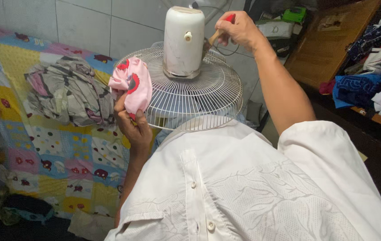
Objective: The person cleans a standing fan using a small brush and a pink cloth. They wipe the fan's motor housing and cage, then brush and wipe the fan blades.
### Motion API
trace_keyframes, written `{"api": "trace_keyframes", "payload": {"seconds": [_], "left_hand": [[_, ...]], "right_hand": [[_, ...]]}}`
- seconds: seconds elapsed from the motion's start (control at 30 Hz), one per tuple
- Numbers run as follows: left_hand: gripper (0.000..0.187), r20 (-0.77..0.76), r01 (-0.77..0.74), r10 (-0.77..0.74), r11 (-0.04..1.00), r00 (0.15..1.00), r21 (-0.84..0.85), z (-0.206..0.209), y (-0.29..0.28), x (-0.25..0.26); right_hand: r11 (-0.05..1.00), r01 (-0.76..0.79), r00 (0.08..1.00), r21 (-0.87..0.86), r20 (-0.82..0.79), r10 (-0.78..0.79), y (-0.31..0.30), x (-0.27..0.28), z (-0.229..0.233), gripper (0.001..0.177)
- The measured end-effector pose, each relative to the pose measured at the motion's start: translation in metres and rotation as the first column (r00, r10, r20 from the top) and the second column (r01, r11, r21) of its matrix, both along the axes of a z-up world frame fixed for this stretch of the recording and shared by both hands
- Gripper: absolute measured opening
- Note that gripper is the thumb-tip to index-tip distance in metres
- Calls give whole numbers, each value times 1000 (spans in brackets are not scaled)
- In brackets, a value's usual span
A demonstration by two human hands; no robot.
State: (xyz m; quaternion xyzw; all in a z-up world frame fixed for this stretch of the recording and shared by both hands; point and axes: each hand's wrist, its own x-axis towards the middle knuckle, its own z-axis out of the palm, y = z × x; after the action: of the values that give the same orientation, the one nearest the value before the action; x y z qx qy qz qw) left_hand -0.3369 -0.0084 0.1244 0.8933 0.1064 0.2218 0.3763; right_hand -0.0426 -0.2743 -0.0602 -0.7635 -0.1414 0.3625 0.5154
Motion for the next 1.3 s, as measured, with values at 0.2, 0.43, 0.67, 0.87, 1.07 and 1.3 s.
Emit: {"api": "trace_keyframes", "payload": {"seconds": [0.2, 0.43, 0.67, 0.87, 1.07, 1.3], "left_hand": [[29, 26, -6, 6, 1000, 1000, 3, -3, -1, 7], [27, -5, 6, -6, 1000, 1000, 19, 0, 3, 2], [31, -4, 1, -1, 999, 1000, 51, -6, 4, -3], [30, -28, -2, 3, 1000, 1000, 17, -6, 3, -6], [30, -62, 14, -16, 1000, 998, -24, -4, 3, -6], [30, -94, 22, -24, 1000, 995, -18, -2, 5, -7]], "right_hand": [[970, 99, 922, -222, 388, -5, -5, 7, 11, 19], [989, 141, 990, -47, -9, -141, -7, -5, 15, 18], [931, 141, 917, -337, 399, 6, -58, -8, 31, 17], [984, 15, 971, -175, -231, -56, -98, -24, 76, 17], [989, 147, 989, 32, -27, -146, -100, -34, 104, 28], [936, -61, 980, -348, 156, 122, -84, -36, 87, 26]]}}
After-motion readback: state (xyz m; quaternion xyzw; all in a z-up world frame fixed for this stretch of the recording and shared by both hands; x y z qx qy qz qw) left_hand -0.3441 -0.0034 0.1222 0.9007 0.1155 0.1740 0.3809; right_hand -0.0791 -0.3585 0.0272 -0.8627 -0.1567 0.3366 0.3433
